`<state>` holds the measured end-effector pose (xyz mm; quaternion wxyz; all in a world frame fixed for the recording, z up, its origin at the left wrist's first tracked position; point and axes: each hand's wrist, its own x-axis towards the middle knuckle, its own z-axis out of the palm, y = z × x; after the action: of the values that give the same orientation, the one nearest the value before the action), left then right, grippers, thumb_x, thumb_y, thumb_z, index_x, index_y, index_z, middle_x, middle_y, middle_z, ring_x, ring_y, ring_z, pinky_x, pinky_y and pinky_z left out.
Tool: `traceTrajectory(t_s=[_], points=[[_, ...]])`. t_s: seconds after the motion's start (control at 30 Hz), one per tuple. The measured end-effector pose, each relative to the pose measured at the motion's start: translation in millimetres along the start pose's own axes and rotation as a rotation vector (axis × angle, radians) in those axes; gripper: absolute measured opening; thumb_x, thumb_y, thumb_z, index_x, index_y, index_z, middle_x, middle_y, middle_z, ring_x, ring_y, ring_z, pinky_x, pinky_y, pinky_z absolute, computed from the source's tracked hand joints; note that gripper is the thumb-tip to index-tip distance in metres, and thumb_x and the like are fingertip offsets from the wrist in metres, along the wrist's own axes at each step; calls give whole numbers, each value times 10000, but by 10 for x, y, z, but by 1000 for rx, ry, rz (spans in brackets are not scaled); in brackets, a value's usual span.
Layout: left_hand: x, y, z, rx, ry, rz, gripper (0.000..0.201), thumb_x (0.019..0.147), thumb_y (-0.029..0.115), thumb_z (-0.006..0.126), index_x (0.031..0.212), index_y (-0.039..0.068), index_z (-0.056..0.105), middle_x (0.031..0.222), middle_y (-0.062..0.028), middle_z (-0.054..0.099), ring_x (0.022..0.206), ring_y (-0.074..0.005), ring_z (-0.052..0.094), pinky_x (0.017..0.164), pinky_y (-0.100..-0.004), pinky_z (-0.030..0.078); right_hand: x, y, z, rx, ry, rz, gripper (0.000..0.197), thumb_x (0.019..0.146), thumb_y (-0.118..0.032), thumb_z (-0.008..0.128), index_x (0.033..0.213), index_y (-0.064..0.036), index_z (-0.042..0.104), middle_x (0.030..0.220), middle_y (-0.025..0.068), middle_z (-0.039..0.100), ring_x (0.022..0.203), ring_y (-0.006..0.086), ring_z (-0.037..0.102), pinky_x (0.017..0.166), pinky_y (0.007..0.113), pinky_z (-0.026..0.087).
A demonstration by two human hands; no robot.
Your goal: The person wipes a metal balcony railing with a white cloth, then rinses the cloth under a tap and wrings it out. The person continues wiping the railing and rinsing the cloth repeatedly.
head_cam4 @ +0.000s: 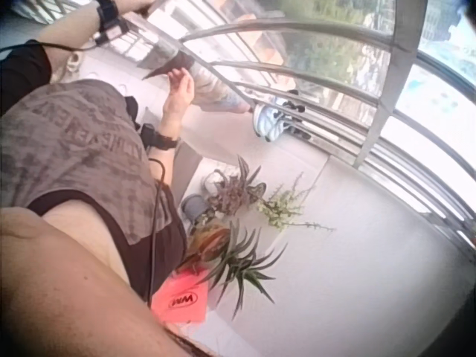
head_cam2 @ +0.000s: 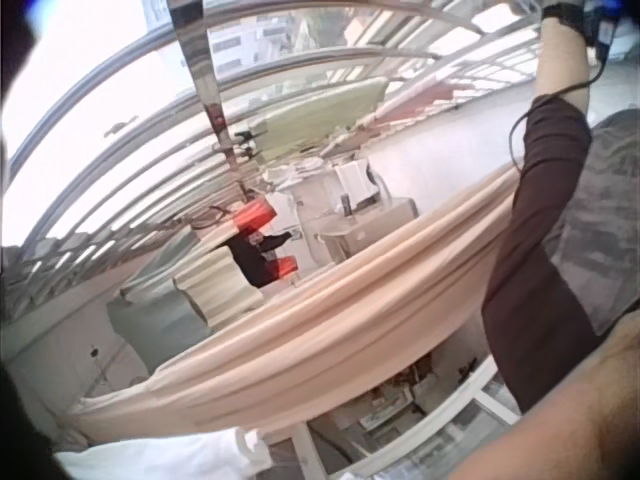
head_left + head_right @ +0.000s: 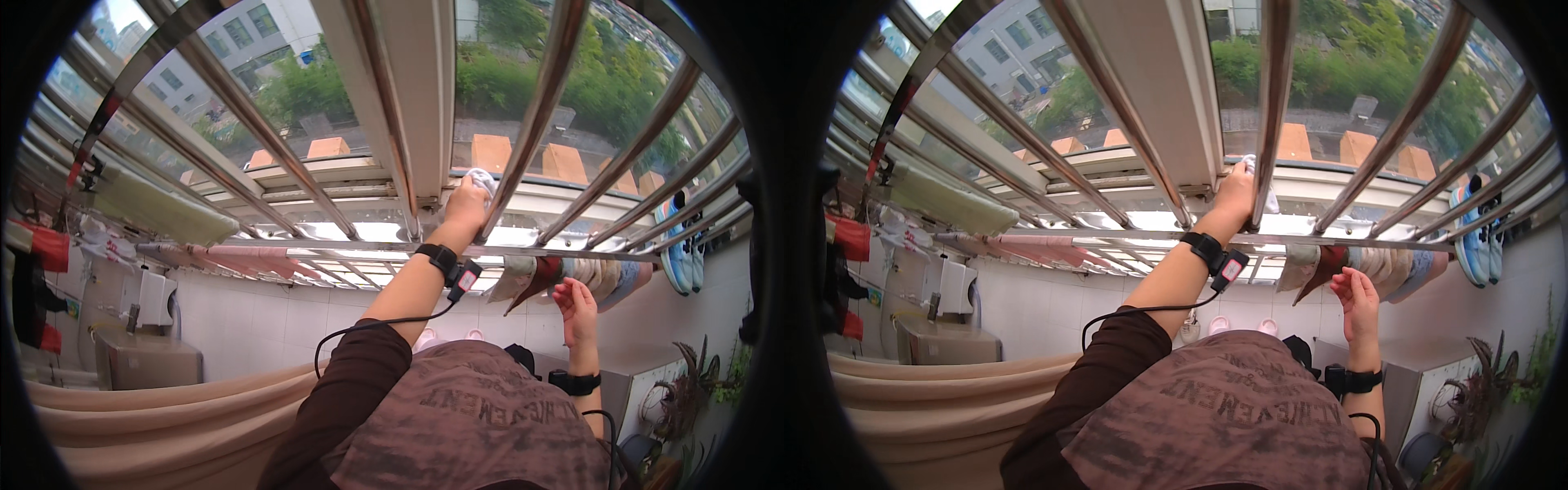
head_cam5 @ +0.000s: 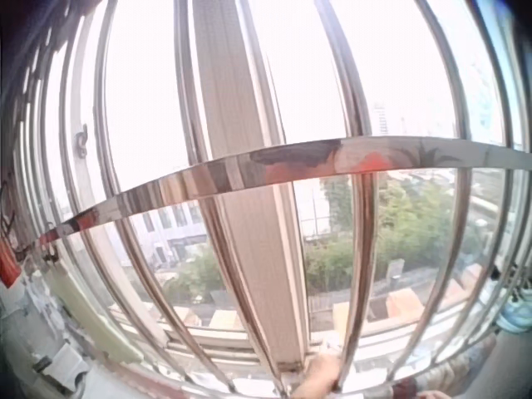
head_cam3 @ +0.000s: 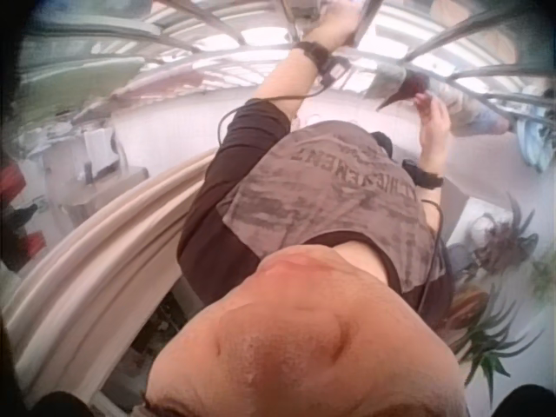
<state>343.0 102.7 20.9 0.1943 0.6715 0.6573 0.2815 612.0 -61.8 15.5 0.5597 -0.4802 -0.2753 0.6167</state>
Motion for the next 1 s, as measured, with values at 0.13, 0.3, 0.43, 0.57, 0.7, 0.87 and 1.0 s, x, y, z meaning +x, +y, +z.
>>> traceTrajectory(t_s=[0.13, 0.3, 0.43, 0.57, 0.7, 0.87, 1.0], points=[[39, 9, -68, -412, -177, -56, 249, 807, 240, 550, 961, 67, 644, 1083, -214, 586, 927, -358, 599, 809, -420, 481, 23, -18, -18, -7, -16, 4, 250, 961, -208, 490, 1075, -8, 588, 926, 94, 651, 825, 165, 626, 803, 291, 503], [-146, -35, -129, 99, 132, 115, 225, 790, 202, 612, 950, 45, 634, 1204, -170, 480, 979, -356, 579, 807, -422, 500, 138, -31, 30, -36, -47, -7, 240, 954, -202, 505, 1056, -7, 599, 906, 91, 653, 828, 167, 630, 785, 284, 513], [-121, -91, -81, 122, 36, -37, 193, 794, 175, 603, 918, 28, 622, 1133, -210, 495, 909, -372, 598, 766, -435, 507, 134, 22, -3, -21, -53, 1, 235, 956, -205, 497, 1045, -15, 602, 894, 89, 656, 813, 164, 631, 779, 286, 514], [39, -182, 72, -120, 2, -7, 157, 776, 137, 611, 891, 32, 640, 977, -194, 608, 843, -346, 632, 728, -409, 508, 65, 59, -59, -14, -21, 35, 239, 959, -209, 490, 1047, -16, 599, 894, 87, 654, 810, 166, 632, 790, 288, 508], [181, -181, 171, -167, -234, 150, 183, 733, 100, 656, 914, 78, 667, 1013, -149, 626, 914, -300, 619, 803, -354, 491, 58, 44, -62, 11, -19, 31, 236, 957, -208, 494, 1045, -15, 599, 896, 86, 655, 815, 166, 631, 793, 288, 506], [-59, -132, -62, 98, 88, 5, 168, 842, 184, 544, 871, 47, 636, 1057, -175, 576, 812, -351, 634, 698, -457, 508, 110, 6, -81, -5, -52, 16, 232, 955, -206, 498, 1044, -17, 598, 899, 86, 656, 815, 165, 631, 794, 287, 506], [-58, -136, -93, 133, 33, -43, 158, 845, 152, 527, 914, 64, 638, 1065, -169, 564, 806, -374, 630, 708, -463, 512, 89, 49, -113, -5, -17, 46, 238, 954, -215, 502, 1049, -20, 599, 902, 83, 656, 815, 165, 632, 790, 286, 502]])
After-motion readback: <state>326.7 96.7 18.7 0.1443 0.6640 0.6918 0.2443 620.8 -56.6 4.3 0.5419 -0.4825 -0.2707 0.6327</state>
